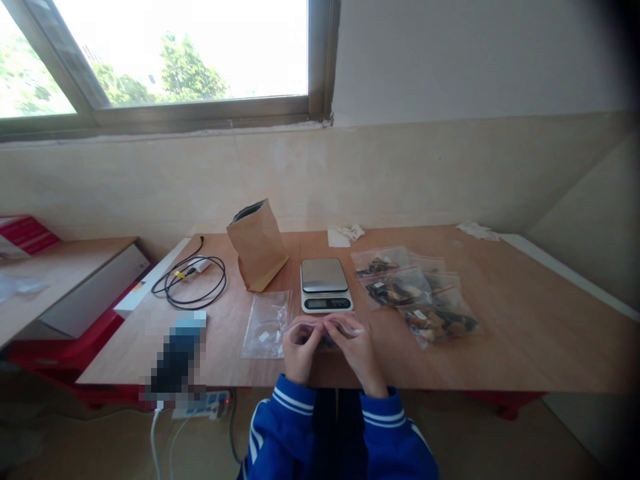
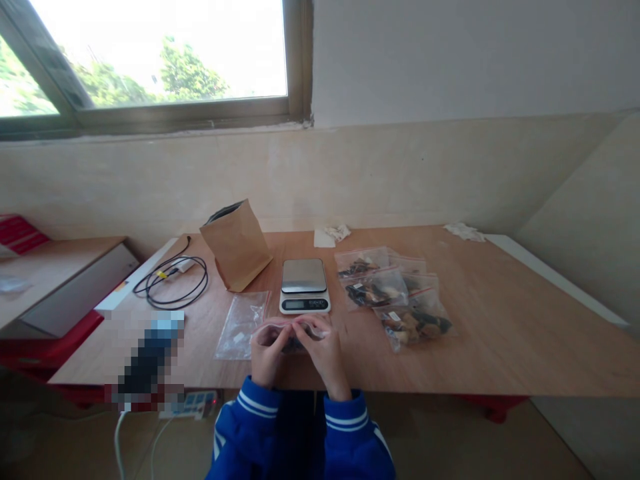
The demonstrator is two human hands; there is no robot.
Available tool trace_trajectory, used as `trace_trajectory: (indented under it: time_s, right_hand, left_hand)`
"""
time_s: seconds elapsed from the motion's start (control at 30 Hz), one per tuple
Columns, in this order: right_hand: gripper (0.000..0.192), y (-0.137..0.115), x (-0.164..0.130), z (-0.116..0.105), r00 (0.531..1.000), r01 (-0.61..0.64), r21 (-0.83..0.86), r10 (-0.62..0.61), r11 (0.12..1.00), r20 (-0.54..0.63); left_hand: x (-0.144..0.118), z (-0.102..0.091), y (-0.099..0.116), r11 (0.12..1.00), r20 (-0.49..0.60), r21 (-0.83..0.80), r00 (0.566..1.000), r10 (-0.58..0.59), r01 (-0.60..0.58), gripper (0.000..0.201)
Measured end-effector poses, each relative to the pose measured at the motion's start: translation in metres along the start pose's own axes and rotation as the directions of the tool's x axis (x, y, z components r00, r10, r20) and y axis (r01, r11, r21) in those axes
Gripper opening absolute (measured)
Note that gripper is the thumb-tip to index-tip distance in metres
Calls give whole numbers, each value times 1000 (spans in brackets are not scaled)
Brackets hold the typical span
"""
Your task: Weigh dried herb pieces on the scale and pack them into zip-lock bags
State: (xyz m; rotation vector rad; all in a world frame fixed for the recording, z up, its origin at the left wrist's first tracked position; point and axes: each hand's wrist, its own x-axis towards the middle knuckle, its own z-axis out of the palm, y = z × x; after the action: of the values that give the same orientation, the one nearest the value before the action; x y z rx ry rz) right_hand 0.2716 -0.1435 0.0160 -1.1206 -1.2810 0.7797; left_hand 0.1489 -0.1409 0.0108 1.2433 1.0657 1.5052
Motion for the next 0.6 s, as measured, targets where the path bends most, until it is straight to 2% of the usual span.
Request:
trace_trajectory:
  time_s: [0.23,0.4,0.6]
  right_hand:
    - [22,8,-1,6,996,-67,62,70,996,-46]
    - [22,5,-2,2,998,-32,18,33,999,-61]
    - [21,6,-2,-1,1000,7,9,-7,1000,-12]
  left_hand:
    - [2,-3,3,999,-16,43,1000,-10,10,19]
    - [4,-9,-1,998,51,56,999,9,-12,19]
    - [6,-14,0,980,-17,182,996,88,-84,17]
